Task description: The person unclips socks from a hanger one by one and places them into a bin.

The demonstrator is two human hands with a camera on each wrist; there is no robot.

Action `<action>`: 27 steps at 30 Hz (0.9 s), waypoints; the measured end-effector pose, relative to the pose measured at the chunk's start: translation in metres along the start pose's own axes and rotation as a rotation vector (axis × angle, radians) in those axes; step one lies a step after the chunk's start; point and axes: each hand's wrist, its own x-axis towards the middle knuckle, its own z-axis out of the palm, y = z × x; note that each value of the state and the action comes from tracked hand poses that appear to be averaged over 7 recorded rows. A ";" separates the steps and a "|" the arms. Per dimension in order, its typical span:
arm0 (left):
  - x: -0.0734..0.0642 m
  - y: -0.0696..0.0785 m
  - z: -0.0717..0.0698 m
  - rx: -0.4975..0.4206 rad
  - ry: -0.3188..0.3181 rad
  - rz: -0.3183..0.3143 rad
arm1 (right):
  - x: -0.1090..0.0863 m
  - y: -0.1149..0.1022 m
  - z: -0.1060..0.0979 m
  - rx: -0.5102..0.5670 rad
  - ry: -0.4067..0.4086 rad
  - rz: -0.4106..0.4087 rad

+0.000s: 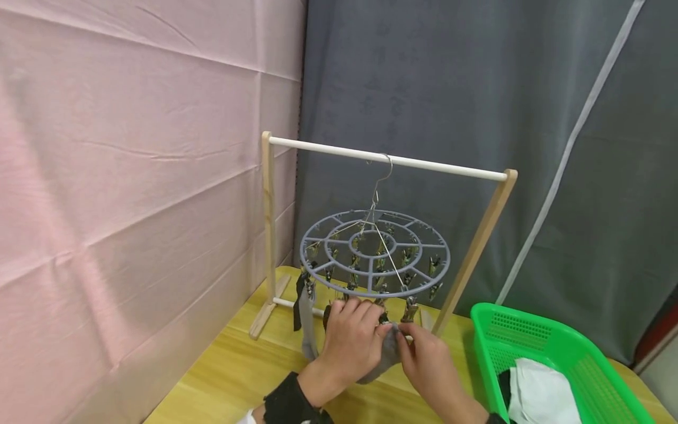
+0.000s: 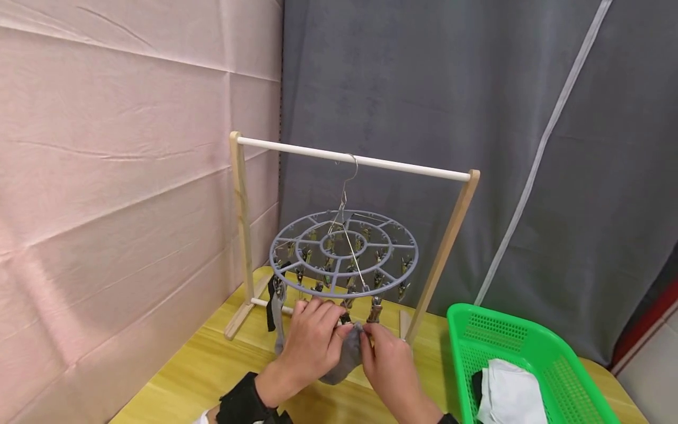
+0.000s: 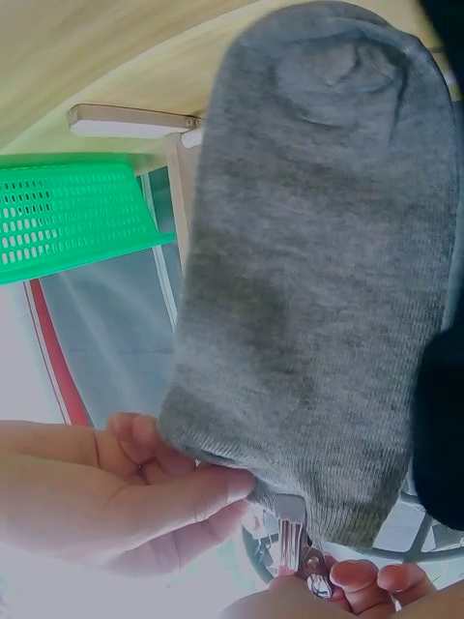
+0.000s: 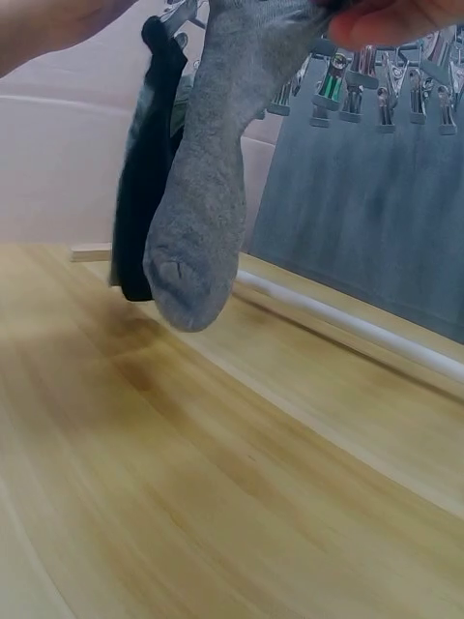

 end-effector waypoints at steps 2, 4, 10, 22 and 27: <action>0.000 0.000 0.000 -0.008 0.005 -0.004 | 0.001 -0.001 0.000 0.007 -0.003 0.009; 0.000 0.000 -0.001 -0.021 0.009 -0.008 | 0.001 -0.001 -0.001 0.011 -0.004 0.014; 0.003 0.000 -0.004 -0.035 0.034 -0.019 | 0.002 0.001 -0.002 0.034 0.017 0.020; 0.003 0.001 -0.005 -0.056 0.028 -0.015 | 0.004 0.014 -0.032 -0.124 0.048 0.022; 0.000 0.003 -0.005 -0.089 -0.047 -0.053 | 0.007 0.025 -0.050 -0.133 0.054 0.059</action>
